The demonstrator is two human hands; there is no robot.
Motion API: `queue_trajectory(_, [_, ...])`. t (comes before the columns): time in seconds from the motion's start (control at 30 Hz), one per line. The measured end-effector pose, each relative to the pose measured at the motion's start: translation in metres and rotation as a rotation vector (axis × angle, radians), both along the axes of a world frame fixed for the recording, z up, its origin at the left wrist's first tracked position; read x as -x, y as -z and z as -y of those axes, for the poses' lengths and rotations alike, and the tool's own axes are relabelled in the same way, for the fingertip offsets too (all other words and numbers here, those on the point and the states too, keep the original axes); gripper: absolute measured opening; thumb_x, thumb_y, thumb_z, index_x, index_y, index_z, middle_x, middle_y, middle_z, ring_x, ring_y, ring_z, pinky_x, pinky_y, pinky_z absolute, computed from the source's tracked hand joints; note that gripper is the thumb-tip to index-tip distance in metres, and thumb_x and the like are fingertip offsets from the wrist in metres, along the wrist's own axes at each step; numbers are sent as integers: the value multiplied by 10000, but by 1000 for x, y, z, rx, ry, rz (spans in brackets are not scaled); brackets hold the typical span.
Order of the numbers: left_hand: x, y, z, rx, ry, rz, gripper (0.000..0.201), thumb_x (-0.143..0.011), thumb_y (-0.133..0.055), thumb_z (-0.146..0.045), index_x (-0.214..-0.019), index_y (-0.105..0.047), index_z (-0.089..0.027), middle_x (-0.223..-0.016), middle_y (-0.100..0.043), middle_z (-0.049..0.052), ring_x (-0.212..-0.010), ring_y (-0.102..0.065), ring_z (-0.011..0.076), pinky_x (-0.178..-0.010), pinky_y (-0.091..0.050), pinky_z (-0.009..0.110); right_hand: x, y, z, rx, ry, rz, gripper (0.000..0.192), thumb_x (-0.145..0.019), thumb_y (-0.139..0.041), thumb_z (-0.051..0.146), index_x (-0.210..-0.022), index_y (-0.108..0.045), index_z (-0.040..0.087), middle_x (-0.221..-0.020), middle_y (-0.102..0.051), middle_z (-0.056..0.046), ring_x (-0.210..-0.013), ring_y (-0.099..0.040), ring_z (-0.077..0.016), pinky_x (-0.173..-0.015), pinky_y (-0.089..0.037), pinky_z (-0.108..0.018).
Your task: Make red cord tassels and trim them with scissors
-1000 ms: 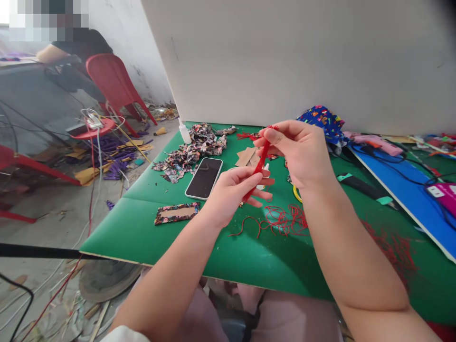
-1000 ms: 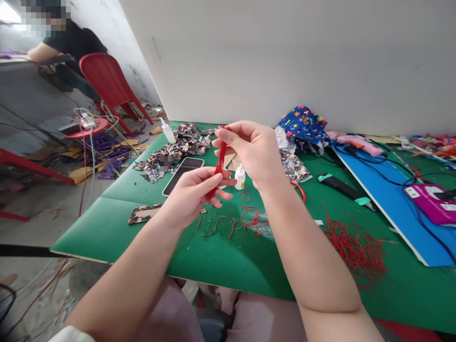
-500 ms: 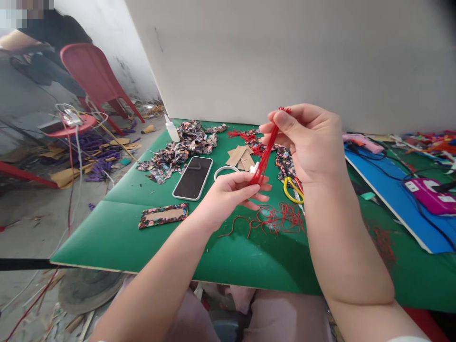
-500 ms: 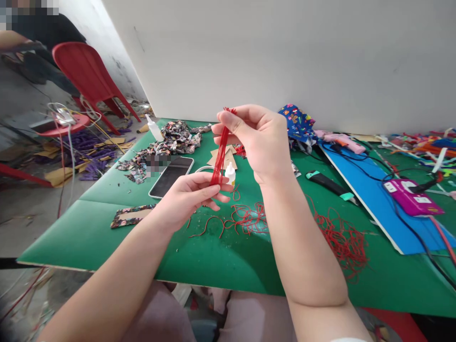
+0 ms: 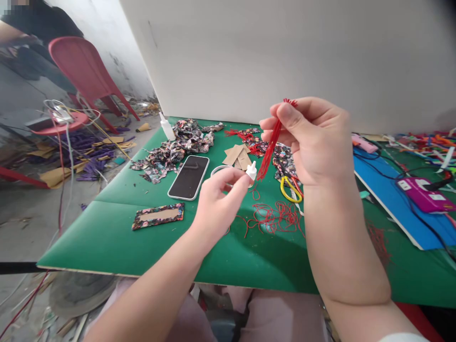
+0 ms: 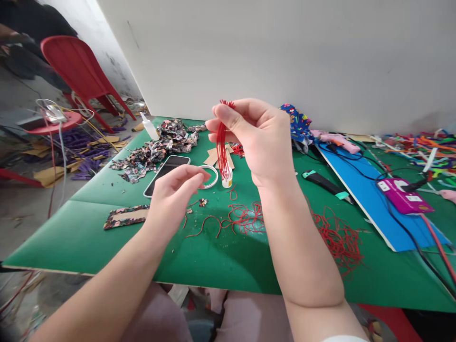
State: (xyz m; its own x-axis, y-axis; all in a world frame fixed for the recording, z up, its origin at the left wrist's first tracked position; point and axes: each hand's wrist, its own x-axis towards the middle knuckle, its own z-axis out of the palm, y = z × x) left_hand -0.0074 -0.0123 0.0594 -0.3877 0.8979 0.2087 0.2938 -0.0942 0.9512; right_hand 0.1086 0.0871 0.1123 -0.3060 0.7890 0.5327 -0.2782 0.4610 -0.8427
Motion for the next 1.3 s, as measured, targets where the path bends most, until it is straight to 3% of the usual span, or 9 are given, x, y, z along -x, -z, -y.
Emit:
queue_trajectory(0.07, [-5, -4, 5, 44, 82, -56, 205, -797, -511, -262, -667, -642, -173, -665, -645, -2, -636, -551, 111, -550, -404, 214, 0, 0, 1, -2, 0, -6, 92, -776, -633, 314, -755, -634, 225, -681, -667, 52, -670, -682, -107, -621, -577, -222])
queue_trajectory(0.17, [-9, -2, 7, 102, 148, -36, 181, -785, -530, -266, -707, -668, -178, -696, -669, 2, -647, -570, 123, -566, -419, 228, 1, -2, 4, -2, 8, -2, 89, -770, -640, 311, -757, -627, 224, -693, -664, 53, -707, -686, -114, -633, -578, -220])
queue_trajectory(0.37, [-11, 4, 2, 86, 125, 143, 182, -762, -580, -278, -858, -700, -178, -793, -709, 29, -685, -615, 136, -594, -458, 233, 1, -8, 14, 16, 21, 51, 102, -785, -620, 302, -728, -610, 218, -692, -656, 44, -738, -689, -128, -672, -579, -248])
queue_trajectory(0.57, [-7, 7, 0, 26, 89, 146, 197, -734, -634, -321, -865, -690, -185, -789, -701, 28, -657, -604, 127, -555, -452, 226, 2, -8, 16, 21, 34, 87, 126, -778, -622, 341, -746, -620, 220, -690, -654, 37, -770, -691, -149, -679, -584, -270])
queue_trajectory(0.97, [-10, 10, -8, -28, 65, 143, 219, -682, -700, -339, -782, -578, -186, -797, -631, 5, -668, -578, 96, -544, -441, 195, 3, -9, 17, 79, -55, 60, 99, -771, -637, 312, -738, -624, 219, -688, -678, 42, -608, -668, -114, -625, -591, -263])
queue_trajectory(1.3, [-9, 8, -7, 0, 84, 239, 177, -692, -687, -343, -731, -639, -177, -730, -669, 10, -671, -596, 115, -595, -464, 224, 4, -6, 14, 61, -63, 22, 77, -780, -626, 273, -733, -639, 213, -679, -666, 45, -656, -676, -115, -637, -579, -258])
